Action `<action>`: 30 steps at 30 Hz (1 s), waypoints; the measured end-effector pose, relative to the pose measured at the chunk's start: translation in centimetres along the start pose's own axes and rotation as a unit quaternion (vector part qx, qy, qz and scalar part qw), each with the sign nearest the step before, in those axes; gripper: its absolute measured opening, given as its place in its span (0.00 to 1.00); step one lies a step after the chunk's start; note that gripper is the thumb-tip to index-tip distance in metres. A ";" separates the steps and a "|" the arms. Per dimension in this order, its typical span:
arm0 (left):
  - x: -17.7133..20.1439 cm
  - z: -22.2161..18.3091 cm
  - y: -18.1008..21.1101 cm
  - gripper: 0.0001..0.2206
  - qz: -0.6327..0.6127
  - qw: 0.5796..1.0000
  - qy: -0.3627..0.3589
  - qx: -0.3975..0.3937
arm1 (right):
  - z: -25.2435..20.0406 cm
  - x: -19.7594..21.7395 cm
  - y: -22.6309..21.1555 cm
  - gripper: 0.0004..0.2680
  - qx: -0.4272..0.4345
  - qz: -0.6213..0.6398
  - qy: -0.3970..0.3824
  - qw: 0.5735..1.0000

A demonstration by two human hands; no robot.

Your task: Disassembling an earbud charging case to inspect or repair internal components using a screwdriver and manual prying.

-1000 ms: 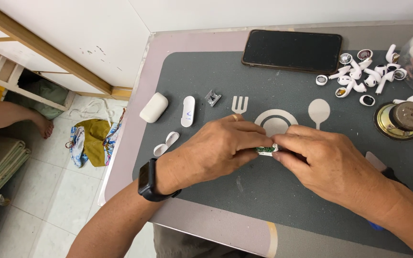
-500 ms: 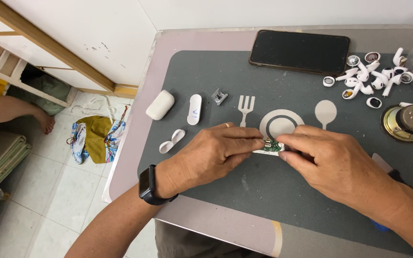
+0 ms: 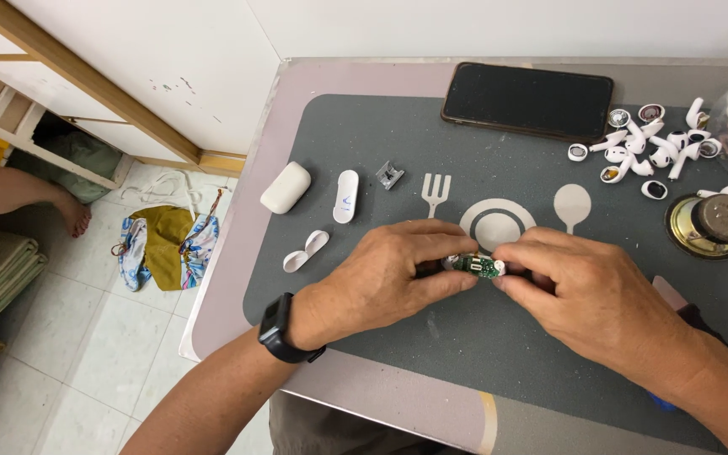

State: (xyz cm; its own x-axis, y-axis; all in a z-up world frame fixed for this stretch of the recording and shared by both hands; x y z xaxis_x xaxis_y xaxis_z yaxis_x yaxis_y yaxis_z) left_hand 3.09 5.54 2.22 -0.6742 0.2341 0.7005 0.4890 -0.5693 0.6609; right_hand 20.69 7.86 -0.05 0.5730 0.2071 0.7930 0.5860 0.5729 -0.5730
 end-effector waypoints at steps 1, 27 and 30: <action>0.0 0.0 0.0 0.16 -0.012 1.000 -0.014 0.011 | 0.0 0.0 0.0 0.04 -0.002 0.003 0.003 1.000; 0.3 -1.5 1.3 0.12 -0.061 0.989 0.110 -0.081 | -0.3 -0.3 1.0 0.16 -0.399 0.224 -0.077 0.886; -0.2 -1.7 0.4 0.15 -0.148 0.984 0.094 -0.032 | -0.7 -1.3 1.8 0.13 -0.371 0.321 -0.069 0.868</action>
State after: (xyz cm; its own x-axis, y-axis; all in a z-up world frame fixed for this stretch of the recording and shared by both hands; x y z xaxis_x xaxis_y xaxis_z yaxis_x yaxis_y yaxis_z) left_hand 2.50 3.94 1.93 -0.8755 0.2503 0.4132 0.2241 -0.5472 0.8064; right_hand 21.40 8.08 -2.27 0.8741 0.4179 0.2478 0.4081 -0.3548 -0.8412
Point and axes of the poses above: each hand's wrist, its own z-axis towards the middle knuckle, its own x-axis out of the back of the hand, y = z × x, the point moved 6 cm from there along z, towards the middle knuckle, and after that the axes turned 2 degrees about -x, right-handed, at the moved point
